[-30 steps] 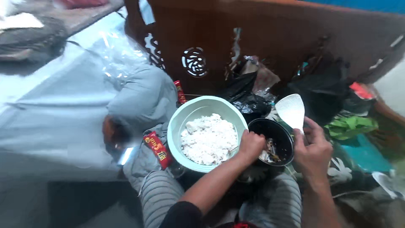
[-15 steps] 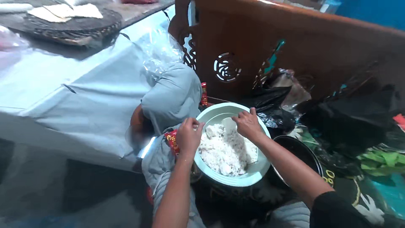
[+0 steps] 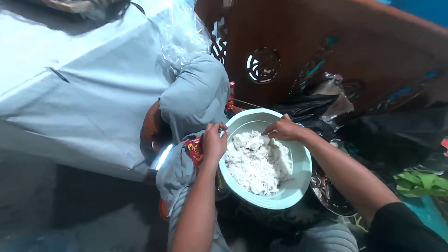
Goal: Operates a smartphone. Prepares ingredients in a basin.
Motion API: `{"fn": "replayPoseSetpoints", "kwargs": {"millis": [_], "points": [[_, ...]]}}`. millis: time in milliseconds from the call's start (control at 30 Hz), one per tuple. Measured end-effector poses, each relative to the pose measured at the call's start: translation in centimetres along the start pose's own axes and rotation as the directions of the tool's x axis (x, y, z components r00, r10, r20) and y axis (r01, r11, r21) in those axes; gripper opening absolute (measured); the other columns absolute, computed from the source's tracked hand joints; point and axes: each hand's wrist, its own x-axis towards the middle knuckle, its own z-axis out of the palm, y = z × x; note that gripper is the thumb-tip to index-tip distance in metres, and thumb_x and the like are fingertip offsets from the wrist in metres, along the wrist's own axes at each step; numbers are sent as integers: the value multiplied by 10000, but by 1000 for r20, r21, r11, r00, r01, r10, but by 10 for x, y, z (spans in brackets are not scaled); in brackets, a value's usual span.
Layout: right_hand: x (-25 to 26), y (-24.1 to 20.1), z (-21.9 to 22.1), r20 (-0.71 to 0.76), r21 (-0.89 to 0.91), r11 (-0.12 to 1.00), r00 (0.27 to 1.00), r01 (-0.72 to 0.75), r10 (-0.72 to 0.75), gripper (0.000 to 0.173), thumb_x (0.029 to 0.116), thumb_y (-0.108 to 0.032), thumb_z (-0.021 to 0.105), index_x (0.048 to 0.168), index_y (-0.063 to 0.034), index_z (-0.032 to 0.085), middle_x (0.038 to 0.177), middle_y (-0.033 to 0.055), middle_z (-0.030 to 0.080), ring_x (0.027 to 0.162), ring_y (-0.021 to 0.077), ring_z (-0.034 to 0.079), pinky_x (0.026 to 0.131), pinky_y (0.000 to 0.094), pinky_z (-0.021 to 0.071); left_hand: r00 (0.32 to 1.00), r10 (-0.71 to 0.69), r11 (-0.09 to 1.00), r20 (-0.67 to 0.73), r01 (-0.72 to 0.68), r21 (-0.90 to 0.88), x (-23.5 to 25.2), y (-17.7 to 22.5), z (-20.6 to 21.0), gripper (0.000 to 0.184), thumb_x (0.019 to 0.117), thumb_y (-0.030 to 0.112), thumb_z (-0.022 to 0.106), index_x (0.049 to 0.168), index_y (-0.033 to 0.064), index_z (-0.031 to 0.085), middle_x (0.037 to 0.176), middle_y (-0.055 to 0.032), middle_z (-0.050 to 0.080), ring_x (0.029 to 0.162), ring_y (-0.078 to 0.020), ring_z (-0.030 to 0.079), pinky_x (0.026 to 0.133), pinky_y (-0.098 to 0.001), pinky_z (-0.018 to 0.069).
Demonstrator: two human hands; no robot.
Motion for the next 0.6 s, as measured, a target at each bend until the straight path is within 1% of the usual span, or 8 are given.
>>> {"fn": "replayPoseSetpoints", "kwargs": {"millis": [67,100,200,333,467,533,567,600], "points": [[-23,-1,-4,-93,-14,999,994,51,-52,208,967,-262,710,1144,-329,795,1064,-70,782,1014,189,711,1073,659,361,1000,6,1000,3,-6,1,-2,1,-1,193,957,157,732,1140,103,703,1148,-152,629,991,-308,637,861,-514,541],[-36,-2,-9,-124,-29,997,990,71,-74,211,950,-238,723,1122,-331,801,1047,-70,779,1003,181,711,1065,658,369,1000,10,1000,3,-10,5,-2,2,-1,190,958,158,731,1138,103,704,1144,-151,630,992,-311,638,858,-519,543],[-66,-8,-28,-155,-88,996,988,1,-14,236,931,-170,732,1108,-307,806,1018,-19,773,1009,224,703,1069,669,353,999,-24,1000,23,23,19,2,4,-1,194,959,159,721,1146,108,709,1146,-146,629,1032,-306,631,899,-515,531],[-67,-10,-11,-408,-253,961,913,-110,-2,291,937,-124,662,1138,-292,788,950,41,749,937,284,690,978,660,401,1000,-19,999,9,19,36,2,1,2,191,952,151,724,1139,112,717,1167,-144,633,1052,-299,636,917,-508,535],[-65,-30,7,-491,-259,953,871,-155,8,318,967,-146,631,1196,-321,764,943,36,736,921,268,685,975,632,410,1000,-6,999,0,6,32,3,1,2,184,953,154,729,1129,106,714,1153,-140,634,1050,-298,637,916,-511,535],[-71,-39,11,-516,-171,961,851,-219,102,343,989,-173,630,1295,-304,714,999,69,729,922,292,684,899,605,452,1000,19,997,-17,-17,69,2,3,2,185,958,180,728,1126,106,717,1154,-140,639,1058,-311,642,908,-537,538],[-75,-44,12,-467,-67,967,864,-244,186,379,1009,-206,627,1381,-281,645,1103,88,719,967,304,691,867,590,496,999,41,996,-24,-38,85,1,4,3,188,960,190,727,1126,103,719,1153,-146,642,1056,-322,646,900,-553,541],[-78,-47,12,-367,89,965,893,-246,261,465,1008,-212,649,1462,-240,555,1249,114,685,1038,319,693,879,586,541,997,70,994,-31,-67,90,0,4,3,191,961,194,727,1123,93,720,1146,-158,643,1042,-337,650,883,-569,543]]}}
